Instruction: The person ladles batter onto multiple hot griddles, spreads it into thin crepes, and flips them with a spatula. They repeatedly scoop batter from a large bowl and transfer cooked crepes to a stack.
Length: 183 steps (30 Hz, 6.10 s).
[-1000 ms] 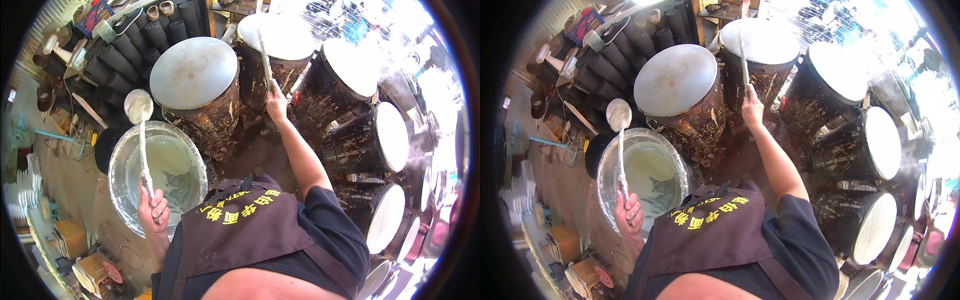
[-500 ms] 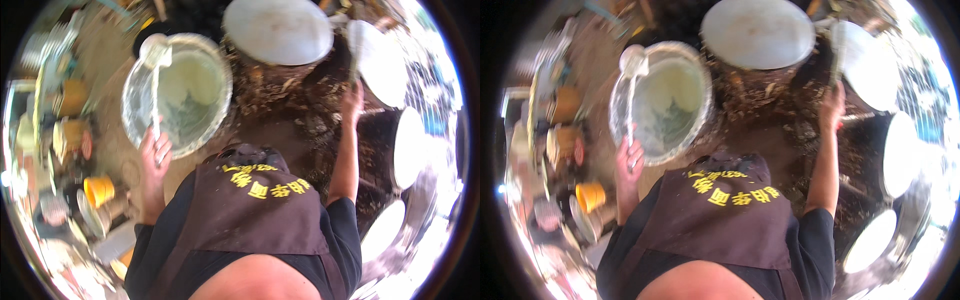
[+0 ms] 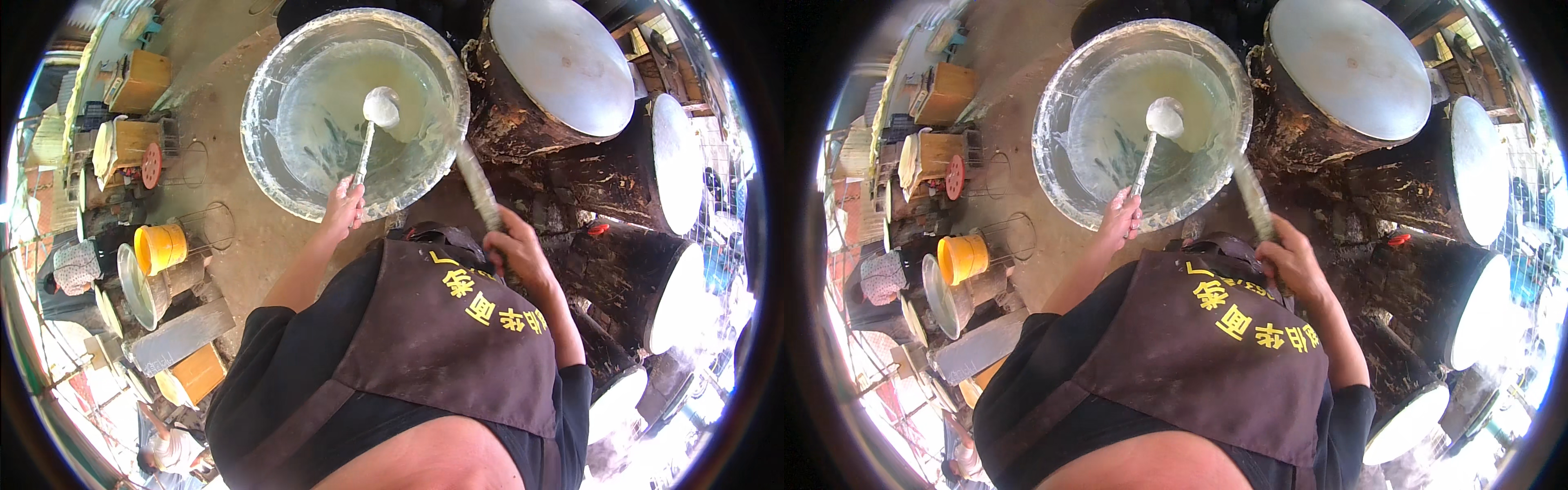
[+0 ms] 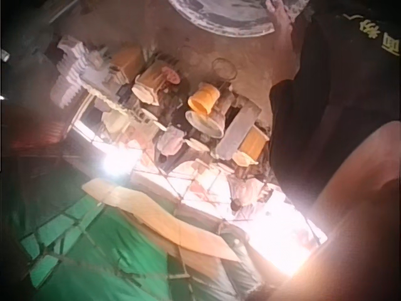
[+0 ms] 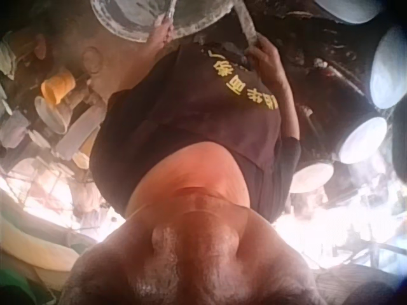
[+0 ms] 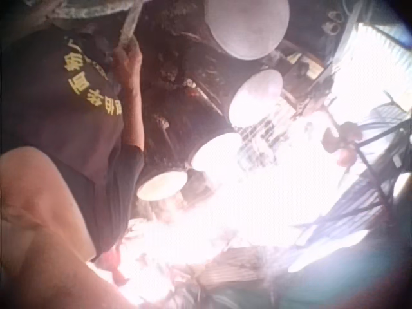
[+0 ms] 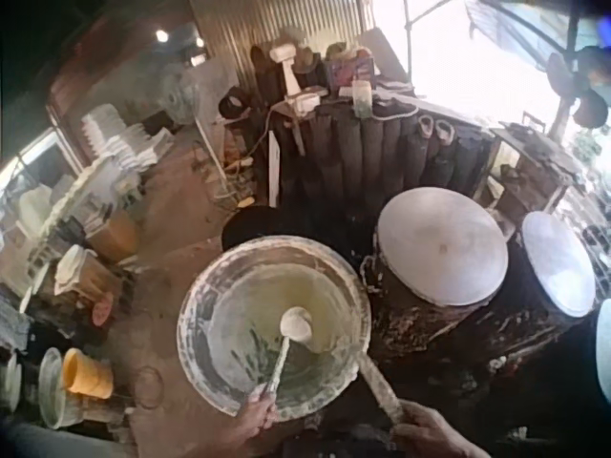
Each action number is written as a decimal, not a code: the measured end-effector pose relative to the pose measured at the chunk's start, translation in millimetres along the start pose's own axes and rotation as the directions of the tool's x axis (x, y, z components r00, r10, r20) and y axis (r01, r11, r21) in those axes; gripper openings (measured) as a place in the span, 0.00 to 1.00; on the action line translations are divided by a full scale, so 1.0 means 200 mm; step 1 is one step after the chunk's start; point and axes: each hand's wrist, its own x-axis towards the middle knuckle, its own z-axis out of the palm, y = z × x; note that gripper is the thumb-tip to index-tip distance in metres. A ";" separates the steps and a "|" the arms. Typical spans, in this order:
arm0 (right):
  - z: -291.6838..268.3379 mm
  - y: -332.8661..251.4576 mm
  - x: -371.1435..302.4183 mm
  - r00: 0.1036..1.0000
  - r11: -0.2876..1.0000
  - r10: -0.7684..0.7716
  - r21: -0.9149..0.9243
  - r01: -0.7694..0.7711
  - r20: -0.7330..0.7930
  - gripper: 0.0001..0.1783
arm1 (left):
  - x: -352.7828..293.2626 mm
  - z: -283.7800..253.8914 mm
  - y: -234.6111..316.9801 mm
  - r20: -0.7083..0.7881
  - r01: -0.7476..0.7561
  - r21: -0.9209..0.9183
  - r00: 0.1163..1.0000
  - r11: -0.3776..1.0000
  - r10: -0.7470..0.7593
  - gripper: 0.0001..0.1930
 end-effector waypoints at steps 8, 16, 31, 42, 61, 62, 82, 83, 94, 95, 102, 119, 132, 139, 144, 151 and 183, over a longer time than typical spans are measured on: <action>0.31 0.01 0.38 0.944 0.897 0.296 0.298 -0.326 0.142 0.18 | 0.47 -0.19 -0.26 -0.090 -0.160 0.696 0.948 0.700 0.306 0.28; 0.50 0.17 0.66 0.984 0.999 0.038 -0.009 -0.040 -0.172 0.37 | 0.49 0.01 0.17 0.209 -0.009 0.108 0.978 0.994 -0.014 0.31; 0.57 0.19 0.82 0.945 0.954 -0.095 -0.298 -0.003 -0.314 0.36 | 0.59 0.03 0.28 0.269 0.228 -0.061 0.941 0.972 -0.203 0.26; 0.54 0.44 1.09 0.917 0.910 -0.166 -0.414 0.002 -0.362 0.35 | 0.78 0.18 0.27 0.192 0.239 0.015 0.952 0.971 -0.238 0.11; 0.54 0.23 1.10 0.953 0.888 -0.089 -0.457 -0.056 -0.289 0.34 | 0.94 0.17 0.32 0.423 0.371 -0.442 0.889 0.817 -0.175 0.09; 0.51 0.27 1.09 0.951 0.847 -0.147 -0.531 -0.020 -0.270 0.35 | 0.91 0.13 0.30 0.471 0.383 -0.488 0.872 0.785 -0.133 0.09; 0.14 -0.23 0.23 0.868 0.861 -0.490 -0.108 0.497 0.082 0.33 | -0.43 -0.21 0.60 0.237 -0.391 -0.316 0.850 0.865 0.470 0.34; 0.15 -0.25 0.24 0.848 0.837 -0.522 -0.135 0.530 0.094 0.33 | -0.45 -0.18 0.57 0.185 -0.375 -0.315 0.877 0.872 0.444 0.35; -0.08 0.22 0.32 0.768 0.486 -0.603 -0.665 0.567 0.214 0.32 | -0.25 -0.23 0.30 0.518 0.432 -0.821 0.838 0.373 0.169 0.07; -0.14 0.28 0.23 0.792 0.512 -0.581 -0.673 0.534 0.186 0.33 | -0.24 -0.23 0.28 0.526 0.454 -0.826 0.834 0.335 0.166 0.07; -0.07 0.20 0.02 0.989 0.857 -0.148 -0.499 0.130 0.004 0.33 | -0.46 -0.15 0.34 0.286 -0.193 -0.520 0.879 0.832 0.382 0.27; 0.32 -0.01 0.17 0.993 0.982 -0.119 0.149 0.119 -0.006 0.29 | -0.28 -0.26 0.38 0.598 0.385 -0.751 0.742 0.537 0.304 0.12; 0.21 0.09 0.07 0.999 0.949 -0.039 -0.313 0.042 0.015 0.25 | -0.24 -0.14 0.57 0.605 0.389 -0.762 0.712 0.518 0.356 0.09; 0.32 0.05 0.31 0.975 0.977 -0.208 -0.057 0.203 -0.083 0.27 | -0.32 -0.17 0.52 0.522 0.245 -0.761 0.781 0.601 0.343 0.12; 0.41 -0.03 0.25 0.919 0.919 -0.382 -0.148 0.365 -0.100 0.26 | -0.23 -0.20 0.46 0.369 0.131 -0.649 0.916 0.749 0.159 0.10; 0.34 0.12 0.36 0.778 0.591 -0.628 -0.668 0.452 -0.029 0.26 | -0.22 -0.25 0.42 0.605 0.439 -0.683 0.788 0.584 0.114 0.09; 0.32 0.00 0.07 0.571 0.536 -0.815 -0.508 0.674 -0.101 0.26 | -0.63 -0.25 0.71 0.461 -0.152 -0.353 0.831 0.923 0.312 0.21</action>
